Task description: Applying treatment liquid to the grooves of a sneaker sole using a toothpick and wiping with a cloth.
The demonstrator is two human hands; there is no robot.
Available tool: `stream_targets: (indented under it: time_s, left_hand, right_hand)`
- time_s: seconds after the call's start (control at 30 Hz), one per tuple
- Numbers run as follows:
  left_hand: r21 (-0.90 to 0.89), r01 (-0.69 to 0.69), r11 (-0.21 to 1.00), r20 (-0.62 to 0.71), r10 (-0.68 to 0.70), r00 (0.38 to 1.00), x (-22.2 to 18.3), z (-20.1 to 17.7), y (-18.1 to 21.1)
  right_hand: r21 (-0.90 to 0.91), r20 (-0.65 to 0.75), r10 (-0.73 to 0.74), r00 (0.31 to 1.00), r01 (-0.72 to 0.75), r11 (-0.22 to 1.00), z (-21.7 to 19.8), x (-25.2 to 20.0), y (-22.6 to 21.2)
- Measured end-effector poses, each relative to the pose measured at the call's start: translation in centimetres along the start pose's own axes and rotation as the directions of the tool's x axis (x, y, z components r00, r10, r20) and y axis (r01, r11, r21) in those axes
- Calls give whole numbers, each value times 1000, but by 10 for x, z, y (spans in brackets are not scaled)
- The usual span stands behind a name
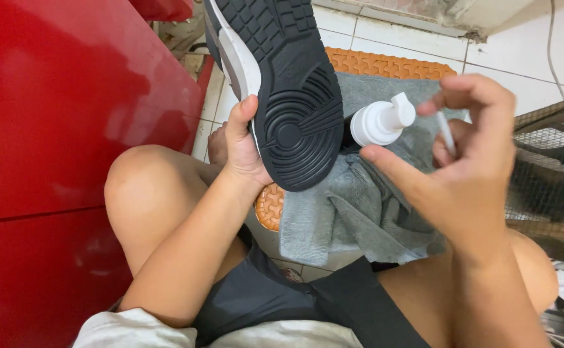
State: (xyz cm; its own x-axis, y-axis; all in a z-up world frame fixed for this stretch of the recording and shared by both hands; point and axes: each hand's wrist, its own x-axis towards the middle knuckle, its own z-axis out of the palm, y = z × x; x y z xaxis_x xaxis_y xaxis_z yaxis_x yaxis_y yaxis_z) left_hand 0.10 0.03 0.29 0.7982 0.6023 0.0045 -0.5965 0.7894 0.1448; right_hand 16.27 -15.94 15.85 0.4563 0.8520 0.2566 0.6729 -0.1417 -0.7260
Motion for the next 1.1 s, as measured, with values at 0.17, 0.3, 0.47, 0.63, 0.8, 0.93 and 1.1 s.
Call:
stream_targets:
  time_s: [0.17, 0.3, 0.47, 0.63, 0.8, 0.93, 1.1]
  left_hand:
    - [35, -16, 999, -9, 16, 1000, -4, 15, -6]
    - [37, 29, 999, 47, -31, 998, -9, 18, -21]
    - [83, 80, 993, -69, -75, 995, -5, 9, -34]
    - [93, 57, 994, -14, -56, 998, -11, 9, -36]
    - [117, 64, 991, 166, -83, 983, -20, 22, -39]
    - [338, 49, 940, 51, -70, 996, -24, 29, -18]
    - [871, 120, 476, -211, 142, 967, -15, 71, 45]
  right_hand:
    - [83, 84, 130, 988, -137, 987, 12, 10, 28]
    - [-18, 48, 111, 993, -110, 994, -13, 19, 35]
    - [-106, 76, 293, 953, -285, 953, -25, 24, 37]
    - [-106, -135, -317, 939, 304, 947, -40, -9, 21]
    - [-372, 201, 161, 966, -76, 925, 11, -23, -30]
    - [-396, 193, 243, 951, -151, 906, 27, -29, -22]
    - [-344, 172, 204, 964, -136, 929, 26, -32, -15]
